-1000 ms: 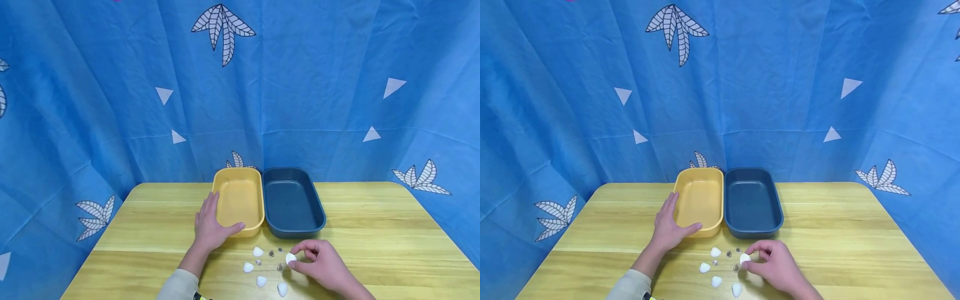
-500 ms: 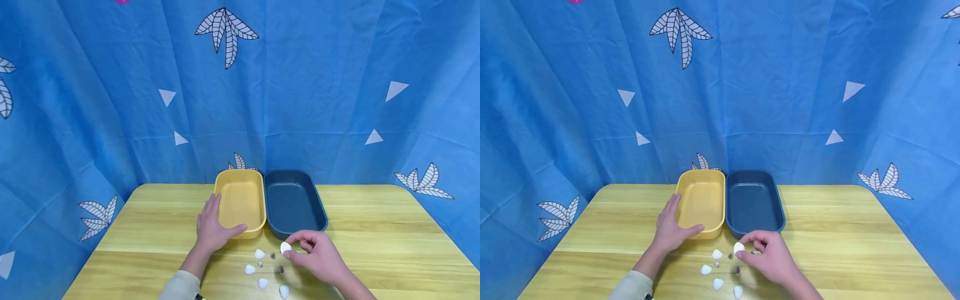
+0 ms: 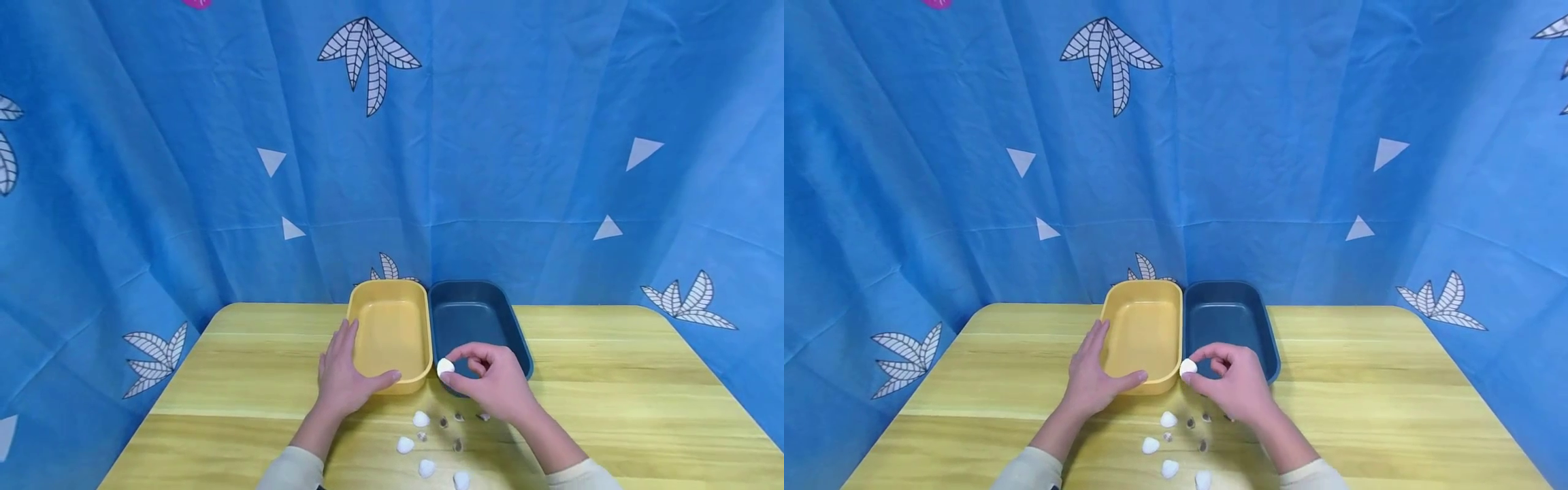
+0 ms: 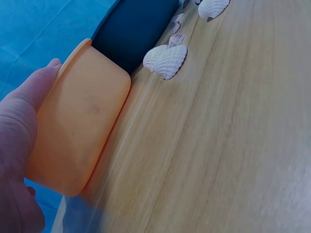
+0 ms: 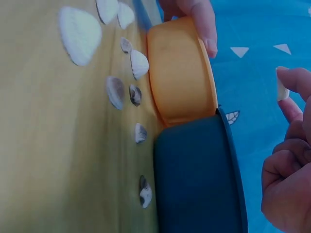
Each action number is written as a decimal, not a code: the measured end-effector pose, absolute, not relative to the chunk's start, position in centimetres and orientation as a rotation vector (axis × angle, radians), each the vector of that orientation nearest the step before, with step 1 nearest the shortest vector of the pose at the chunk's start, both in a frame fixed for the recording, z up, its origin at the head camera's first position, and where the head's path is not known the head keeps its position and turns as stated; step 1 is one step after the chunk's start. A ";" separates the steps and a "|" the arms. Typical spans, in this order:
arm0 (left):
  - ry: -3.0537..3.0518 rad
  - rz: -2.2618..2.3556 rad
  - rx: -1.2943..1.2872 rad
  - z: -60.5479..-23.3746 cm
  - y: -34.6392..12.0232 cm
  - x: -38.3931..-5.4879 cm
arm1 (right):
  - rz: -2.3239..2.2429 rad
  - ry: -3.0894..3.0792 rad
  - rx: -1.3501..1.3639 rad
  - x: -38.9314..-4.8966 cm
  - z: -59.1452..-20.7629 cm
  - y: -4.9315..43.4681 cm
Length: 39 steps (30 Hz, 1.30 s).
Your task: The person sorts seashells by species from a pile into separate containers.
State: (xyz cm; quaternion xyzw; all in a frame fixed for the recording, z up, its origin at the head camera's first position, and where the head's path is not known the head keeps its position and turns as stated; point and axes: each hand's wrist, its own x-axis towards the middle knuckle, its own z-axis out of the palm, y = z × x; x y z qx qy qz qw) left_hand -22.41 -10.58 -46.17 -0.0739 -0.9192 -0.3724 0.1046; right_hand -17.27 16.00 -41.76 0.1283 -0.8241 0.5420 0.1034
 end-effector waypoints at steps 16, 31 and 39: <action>-2.719 -1.107 -0.213 -46.4 -10.6 -22.5 | 1.507 -2.425 0.311 -22.3 -42.2 13.5; -2.701 -1.101 -0.232 -46.5 -10.7 -22.6 | 1.467 -2.400 0.182 -26.1 -42.5 11.3; -2.681 -1.100 -0.254 -46.7 -10.8 -22.6 | 1.553 -2.368 0.118 -28.0 -42.6 10.0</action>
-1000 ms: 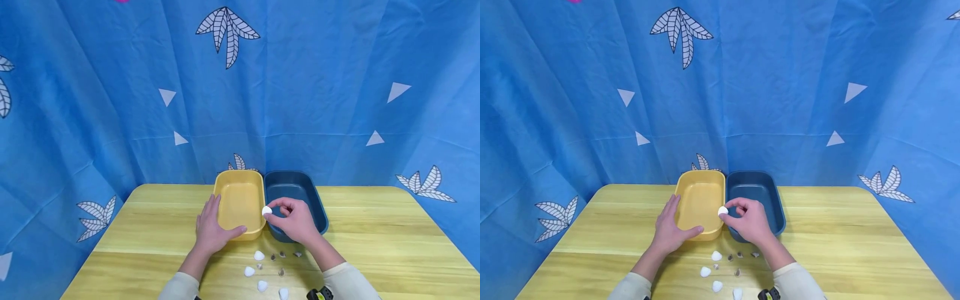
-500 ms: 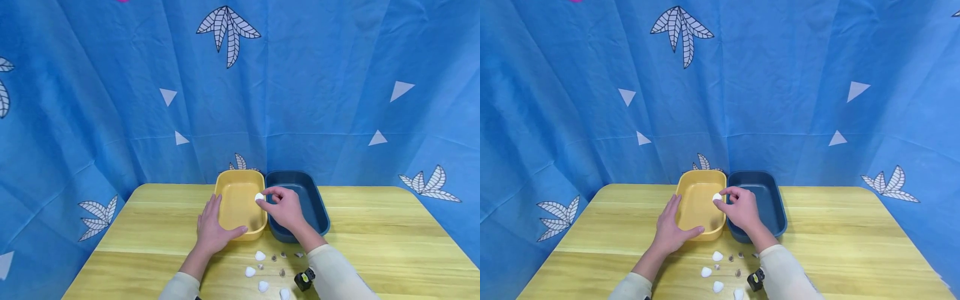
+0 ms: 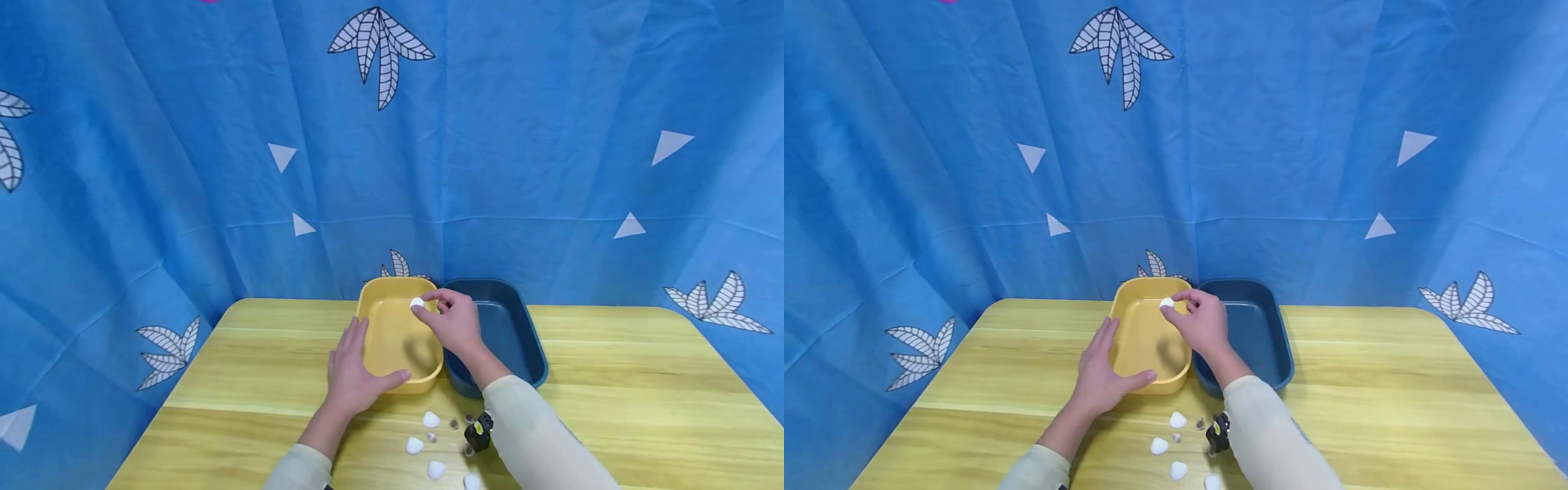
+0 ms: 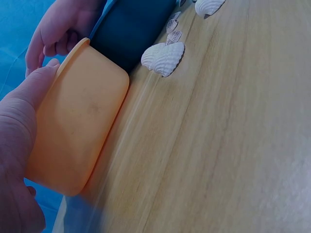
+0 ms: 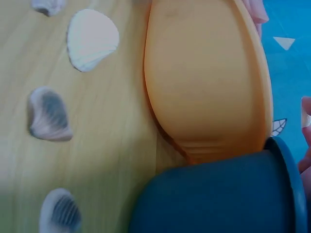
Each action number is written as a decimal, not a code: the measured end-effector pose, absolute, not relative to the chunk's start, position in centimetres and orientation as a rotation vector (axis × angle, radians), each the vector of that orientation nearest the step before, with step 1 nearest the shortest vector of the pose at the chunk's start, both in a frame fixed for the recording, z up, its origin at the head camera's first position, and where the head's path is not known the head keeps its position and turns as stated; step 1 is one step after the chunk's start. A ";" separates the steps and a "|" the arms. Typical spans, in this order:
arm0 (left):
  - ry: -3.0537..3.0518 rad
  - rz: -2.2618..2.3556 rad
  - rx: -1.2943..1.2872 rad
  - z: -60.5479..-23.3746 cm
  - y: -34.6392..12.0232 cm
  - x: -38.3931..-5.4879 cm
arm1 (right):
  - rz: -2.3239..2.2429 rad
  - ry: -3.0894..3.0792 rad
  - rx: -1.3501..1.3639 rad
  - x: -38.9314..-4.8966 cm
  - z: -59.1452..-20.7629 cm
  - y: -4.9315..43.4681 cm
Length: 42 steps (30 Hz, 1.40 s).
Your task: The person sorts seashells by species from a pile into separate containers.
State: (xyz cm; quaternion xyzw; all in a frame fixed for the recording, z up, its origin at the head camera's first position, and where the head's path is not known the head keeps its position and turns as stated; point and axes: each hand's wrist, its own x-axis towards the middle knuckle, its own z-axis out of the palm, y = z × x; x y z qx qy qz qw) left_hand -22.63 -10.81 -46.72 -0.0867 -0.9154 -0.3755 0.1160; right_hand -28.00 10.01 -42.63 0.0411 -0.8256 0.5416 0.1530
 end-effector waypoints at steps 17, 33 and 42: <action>-2.692 -1.120 -0.257 -46.6 -10.7 -22.3 | 1.595 -2.415 -0.004 -29.3 -44.2 9.5; -2.694 -1.122 -0.261 -46.2 -10.9 -22.5 | 1.601 -2.439 -0.020 -29.8 -44.0 9.5; -2.706 -1.124 -0.251 -46.4 -10.9 -22.4 | 1.638 -2.430 -0.033 -29.7 -44.3 9.6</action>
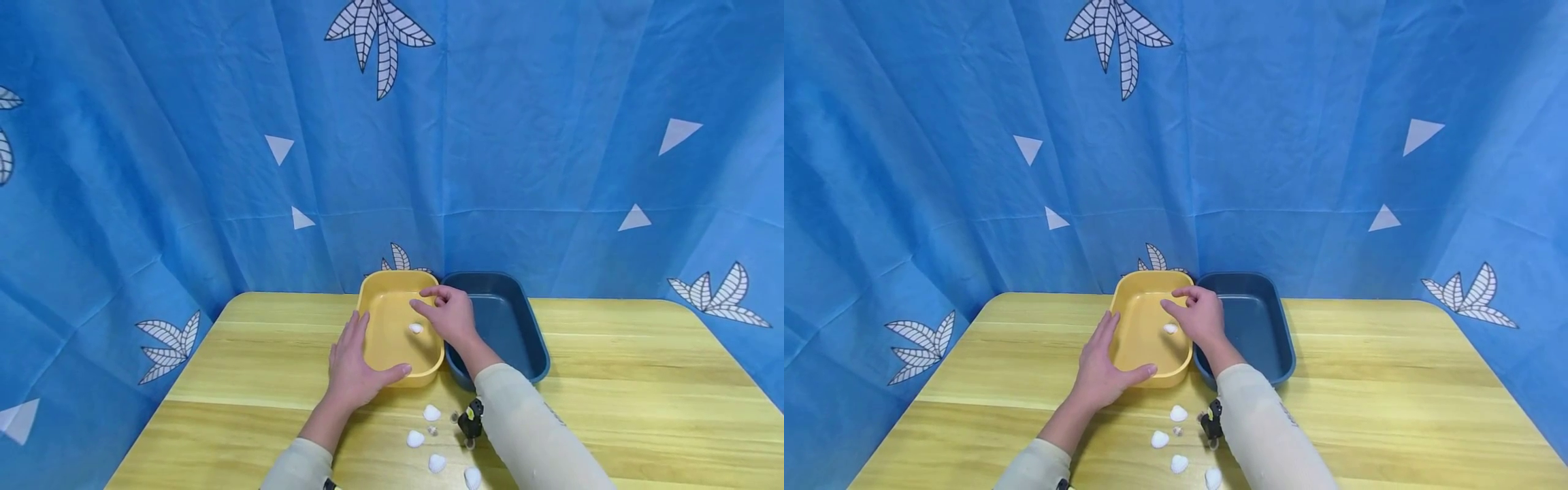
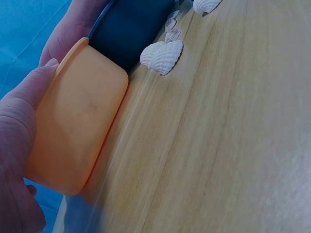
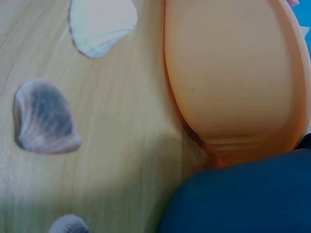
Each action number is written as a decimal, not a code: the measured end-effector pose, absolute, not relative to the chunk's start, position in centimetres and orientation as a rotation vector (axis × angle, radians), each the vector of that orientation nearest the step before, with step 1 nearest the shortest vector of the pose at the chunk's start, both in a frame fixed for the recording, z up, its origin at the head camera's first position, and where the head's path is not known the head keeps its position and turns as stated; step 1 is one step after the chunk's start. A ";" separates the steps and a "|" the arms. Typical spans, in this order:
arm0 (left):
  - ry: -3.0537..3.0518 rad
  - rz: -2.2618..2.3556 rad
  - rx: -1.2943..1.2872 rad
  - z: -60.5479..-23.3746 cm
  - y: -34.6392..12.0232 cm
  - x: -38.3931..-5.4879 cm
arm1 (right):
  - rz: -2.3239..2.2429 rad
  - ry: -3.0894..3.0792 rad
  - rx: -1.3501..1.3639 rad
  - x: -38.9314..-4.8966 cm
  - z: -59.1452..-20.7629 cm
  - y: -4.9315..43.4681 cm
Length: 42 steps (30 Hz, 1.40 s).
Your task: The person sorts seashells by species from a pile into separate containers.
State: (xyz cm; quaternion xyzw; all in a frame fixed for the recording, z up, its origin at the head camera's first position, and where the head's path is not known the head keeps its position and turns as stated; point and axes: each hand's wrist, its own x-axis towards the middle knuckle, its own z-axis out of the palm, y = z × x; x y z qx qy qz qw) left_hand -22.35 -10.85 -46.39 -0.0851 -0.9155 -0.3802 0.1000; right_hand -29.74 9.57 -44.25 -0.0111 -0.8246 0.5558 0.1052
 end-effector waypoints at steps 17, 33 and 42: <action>-2.738 -1.117 -0.233 -46.4 -10.6 -22.2 | 1.871 -2.342 -0.115 -27.9 -41.8 11.1; -2.731 -1.134 -0.234 -46.1 -10.5 -22.5 | 1.909 -2.308 0.047 -22.9 -38.6 13.0; -2.739 -1.138 -0.222 -45.9 -10.6 -22.2 | 1.878 -2.318 0.098 -18.7 -38.5 14.0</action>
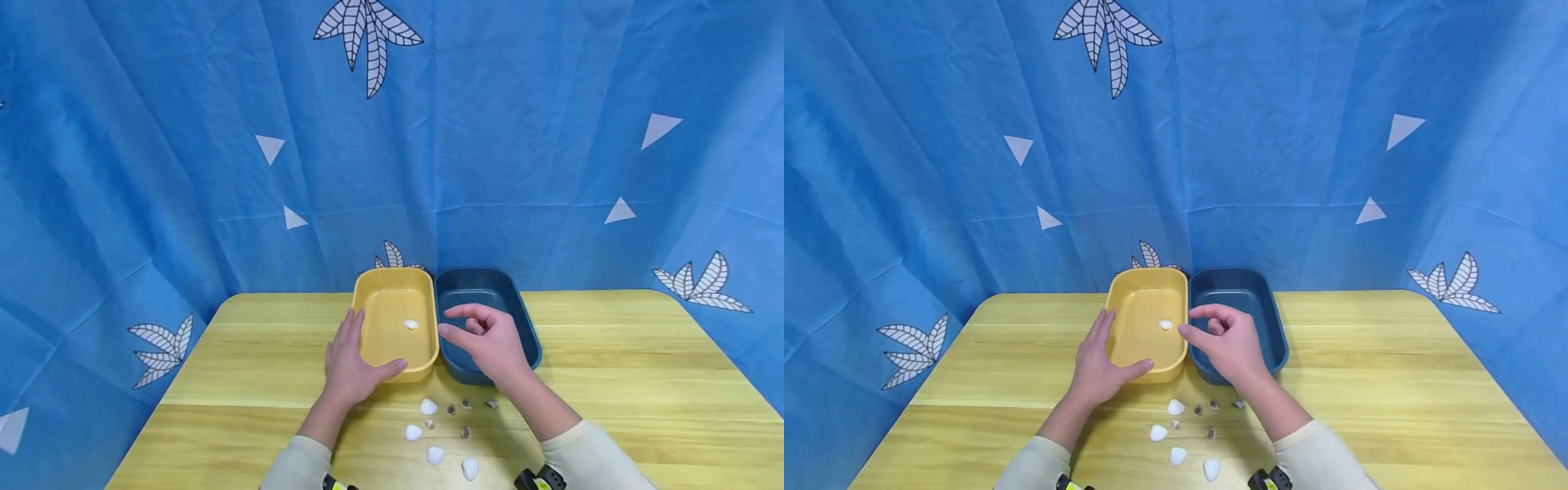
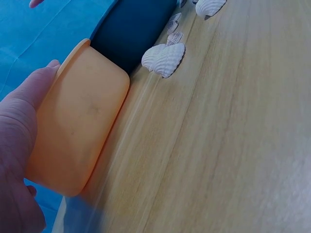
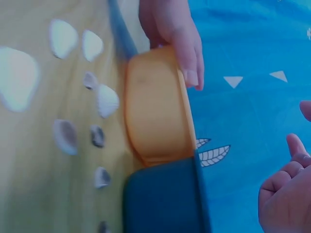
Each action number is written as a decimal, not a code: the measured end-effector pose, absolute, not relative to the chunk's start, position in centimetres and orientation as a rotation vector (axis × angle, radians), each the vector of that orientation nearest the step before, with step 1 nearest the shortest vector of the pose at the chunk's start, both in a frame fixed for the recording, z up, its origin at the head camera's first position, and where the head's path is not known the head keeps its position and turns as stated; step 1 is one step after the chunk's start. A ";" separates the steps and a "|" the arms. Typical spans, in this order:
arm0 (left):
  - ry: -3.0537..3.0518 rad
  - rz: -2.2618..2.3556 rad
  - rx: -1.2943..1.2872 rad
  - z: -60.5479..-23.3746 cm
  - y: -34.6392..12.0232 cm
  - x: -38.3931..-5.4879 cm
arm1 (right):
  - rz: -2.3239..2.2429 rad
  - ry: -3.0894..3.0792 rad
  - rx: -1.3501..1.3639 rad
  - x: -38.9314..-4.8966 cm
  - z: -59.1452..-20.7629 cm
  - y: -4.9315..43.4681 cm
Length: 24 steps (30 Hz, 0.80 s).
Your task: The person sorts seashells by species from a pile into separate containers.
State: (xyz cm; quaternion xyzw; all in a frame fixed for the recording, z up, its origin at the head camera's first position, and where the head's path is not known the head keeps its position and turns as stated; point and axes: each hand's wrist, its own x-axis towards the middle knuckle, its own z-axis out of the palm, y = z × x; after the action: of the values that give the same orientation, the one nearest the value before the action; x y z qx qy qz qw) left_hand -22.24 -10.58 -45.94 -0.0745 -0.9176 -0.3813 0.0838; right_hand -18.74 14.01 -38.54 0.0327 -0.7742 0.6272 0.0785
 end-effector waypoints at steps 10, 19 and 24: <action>-2.736 -1.126 -0.236 -46.2 -10.6 -22.3 | 2.018 -2.258 0.023 -14.7 -40.5 15.0; -2.744 -1.128 -0.220 -46.2 -10.6 -22.3 | 2.042 -2.271 -0.042 -13.0 -42.7 15.8; -2.746 -1.132 -0.219 -46.0 -10.5 -22.2 | 2.031 -2.290 -0.001 -12.0 -43.6 15.9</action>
State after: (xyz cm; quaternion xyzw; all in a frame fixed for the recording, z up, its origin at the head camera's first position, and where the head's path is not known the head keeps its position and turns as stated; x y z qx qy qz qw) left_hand -22.18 -10.55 -45.97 -0.0732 -0.9190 -0.3787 0.0817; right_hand -12.01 15.86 -43.62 -0.0003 -0.7476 0.6630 0.0406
